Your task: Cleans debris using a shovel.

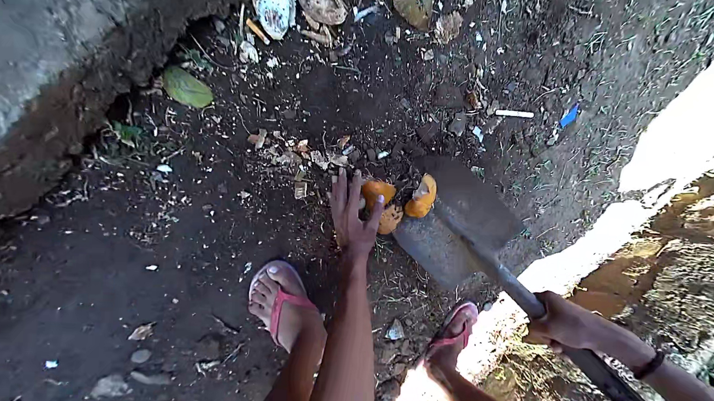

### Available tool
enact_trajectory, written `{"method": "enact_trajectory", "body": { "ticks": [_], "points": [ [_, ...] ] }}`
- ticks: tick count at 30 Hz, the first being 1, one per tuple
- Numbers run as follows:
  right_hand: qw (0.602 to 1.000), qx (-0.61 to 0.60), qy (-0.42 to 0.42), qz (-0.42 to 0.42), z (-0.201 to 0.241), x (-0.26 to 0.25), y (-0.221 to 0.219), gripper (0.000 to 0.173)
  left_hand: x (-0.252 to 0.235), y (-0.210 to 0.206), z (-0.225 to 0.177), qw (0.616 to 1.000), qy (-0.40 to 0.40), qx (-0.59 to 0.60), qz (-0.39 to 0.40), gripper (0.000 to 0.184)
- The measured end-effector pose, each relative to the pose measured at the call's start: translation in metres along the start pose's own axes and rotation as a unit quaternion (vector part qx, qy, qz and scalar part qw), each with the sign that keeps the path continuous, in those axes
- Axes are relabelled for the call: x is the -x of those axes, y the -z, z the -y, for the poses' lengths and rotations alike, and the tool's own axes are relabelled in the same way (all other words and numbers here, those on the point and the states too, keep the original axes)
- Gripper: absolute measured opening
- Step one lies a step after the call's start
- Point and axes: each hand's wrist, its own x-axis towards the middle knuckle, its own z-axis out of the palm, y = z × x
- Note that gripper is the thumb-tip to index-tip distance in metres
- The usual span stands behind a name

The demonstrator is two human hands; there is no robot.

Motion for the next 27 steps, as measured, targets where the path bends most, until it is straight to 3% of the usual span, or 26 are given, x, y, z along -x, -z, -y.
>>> {"method": "enact_trajectory", "body": {
  "ticks": [3, 6, 13, 19, 27],
  "points": [
    [0.999, 0.045, 0.020, 0.003, 0.021, -0.006, -0.002, 0.022, -0.019, 0.020, 0.003, 0.994, 0.032, -0.099, 0.015, 0.080],
    [0.996, 0.068, 0.046, 0.018, 0.047, -0.019, -0.006, 0.022, -0.028, 0.032, 0.001, 0.995, 0.080, -0.049, 0.013, 0.088],
    [0.995, -0.007, 0.064, 0.078, 0.045, -0.031, -0.018, 0.016, -0.044, 0.034, 0.011, 0.998, 0.017, -0.050, 0.033, 0.082],
    [0.993, -0.013, 0.083, 0.082, 0.037, -0.065, -0.014, 0.019, -0.062, 0.034, 0.018, 0.996, -0.043, -0.060, 0.049, 0.082],
    [0.981, -0.051, 0.101, 0.160, 0.044, -0.079, -0.002, 0.017, -0.056, 0.043, 0.004, 0.996, -0.052, -0.060, 0.048, 0.074]
  ]
}}
